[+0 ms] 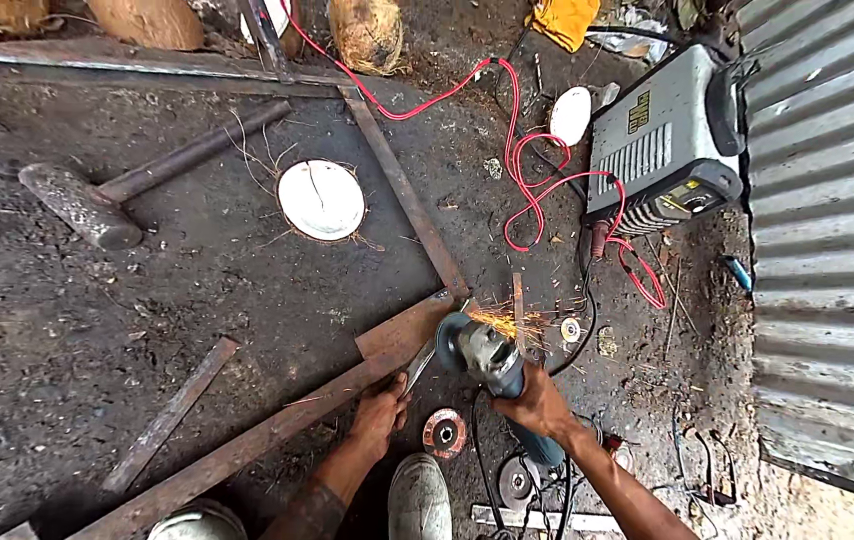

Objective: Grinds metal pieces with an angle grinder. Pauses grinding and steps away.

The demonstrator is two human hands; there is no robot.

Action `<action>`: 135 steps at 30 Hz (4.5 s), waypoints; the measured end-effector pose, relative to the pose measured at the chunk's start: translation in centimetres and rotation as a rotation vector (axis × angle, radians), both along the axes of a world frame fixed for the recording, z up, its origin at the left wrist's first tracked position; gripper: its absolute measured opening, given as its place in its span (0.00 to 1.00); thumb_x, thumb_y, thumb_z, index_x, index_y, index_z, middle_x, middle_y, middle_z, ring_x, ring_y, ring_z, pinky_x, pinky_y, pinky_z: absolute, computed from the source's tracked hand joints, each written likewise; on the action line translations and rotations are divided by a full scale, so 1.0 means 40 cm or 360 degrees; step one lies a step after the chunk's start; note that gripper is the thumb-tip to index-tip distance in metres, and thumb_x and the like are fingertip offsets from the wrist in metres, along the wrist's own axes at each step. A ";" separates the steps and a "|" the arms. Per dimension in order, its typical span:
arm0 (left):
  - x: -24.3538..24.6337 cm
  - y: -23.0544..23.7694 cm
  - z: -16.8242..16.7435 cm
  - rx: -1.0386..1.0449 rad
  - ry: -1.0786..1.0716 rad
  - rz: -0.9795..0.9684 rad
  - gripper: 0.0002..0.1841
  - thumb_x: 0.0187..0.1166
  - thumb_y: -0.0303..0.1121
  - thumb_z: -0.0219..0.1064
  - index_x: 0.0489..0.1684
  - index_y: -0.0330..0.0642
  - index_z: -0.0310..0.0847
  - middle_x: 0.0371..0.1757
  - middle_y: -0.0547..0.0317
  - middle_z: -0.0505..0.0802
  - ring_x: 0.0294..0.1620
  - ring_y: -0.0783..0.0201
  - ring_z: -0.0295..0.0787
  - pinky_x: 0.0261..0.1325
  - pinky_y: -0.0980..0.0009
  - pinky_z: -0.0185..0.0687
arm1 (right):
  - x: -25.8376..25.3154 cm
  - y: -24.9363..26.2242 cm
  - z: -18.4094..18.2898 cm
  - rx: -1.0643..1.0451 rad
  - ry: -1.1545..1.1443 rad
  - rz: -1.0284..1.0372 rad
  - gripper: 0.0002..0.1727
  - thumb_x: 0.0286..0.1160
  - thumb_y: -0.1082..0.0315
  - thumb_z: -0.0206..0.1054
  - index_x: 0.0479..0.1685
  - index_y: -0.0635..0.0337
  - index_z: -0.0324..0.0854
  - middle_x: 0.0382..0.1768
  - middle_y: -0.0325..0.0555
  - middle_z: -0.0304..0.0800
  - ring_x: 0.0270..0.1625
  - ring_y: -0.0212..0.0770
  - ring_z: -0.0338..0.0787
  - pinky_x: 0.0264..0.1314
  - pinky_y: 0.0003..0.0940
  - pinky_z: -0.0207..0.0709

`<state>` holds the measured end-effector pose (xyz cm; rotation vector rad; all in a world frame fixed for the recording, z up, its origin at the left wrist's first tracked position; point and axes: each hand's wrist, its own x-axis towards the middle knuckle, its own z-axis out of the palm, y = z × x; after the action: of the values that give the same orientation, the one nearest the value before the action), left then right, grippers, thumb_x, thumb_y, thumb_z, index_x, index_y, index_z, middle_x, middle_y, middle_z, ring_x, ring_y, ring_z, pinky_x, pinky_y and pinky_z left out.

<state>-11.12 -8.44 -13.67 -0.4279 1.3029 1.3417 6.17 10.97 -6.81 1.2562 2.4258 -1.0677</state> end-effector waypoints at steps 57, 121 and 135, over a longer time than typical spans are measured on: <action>-0.005 -0.019 0.010 0.0124 0.0356 -0.0580 0.19 0.95 0.43 0.51 0.55 0.37 0.82 0.30 0.60 0.86 0.22 0.68 0.80 0.28 0.74 0.81 | 0.159 -0.035 0.030 -0.0100 0.0689 -0.0456 0.29 0.46 0.60 0.84 0.51 0.60 0.83 0.39 0.37 0.95 0.43 0.29 0.94 0.51 0.29 0.90; -0.049 -0.054 -0.017 0.0130 -0.0353 -0.0319 0.18 0.96 0.44 0.48 0.37 0.45 0.74 0.21 0.67 0.75 0.11 0.74 0.65 0.16 0.81 0.66 | 0.033 -0.069 -0.004 -0.0018 0.0037 -0.0036 0.38 0.45 0.48 0.83 0.59 0.59 0.82 0.43 0.42 0.94 0.48 0.35 0.93 0.57 0.41 0.86; -0.028 -0.051 -0.008 0.0194 -0.0536 -0.0056 0.21 0.96 0.44 0.45 0.28 0.48 0.70 0.14 0.70 0.68 0.08 0.74 0.59 0.13 0.79 0.63 | 0.002 -0.022 -0.010 0.0034 0.0107 -0.0116 0.36 0.44 0.51 0.83 0.56 0.62 0.82 0.41 0.42 0.93 0.46 0.33 0.93 0.56 0.39 0.86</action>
<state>-12.26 -10.49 -13.98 -0.5192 0.9421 1.2495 6.25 10.09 -7.23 1.3460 2.4638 -1.1239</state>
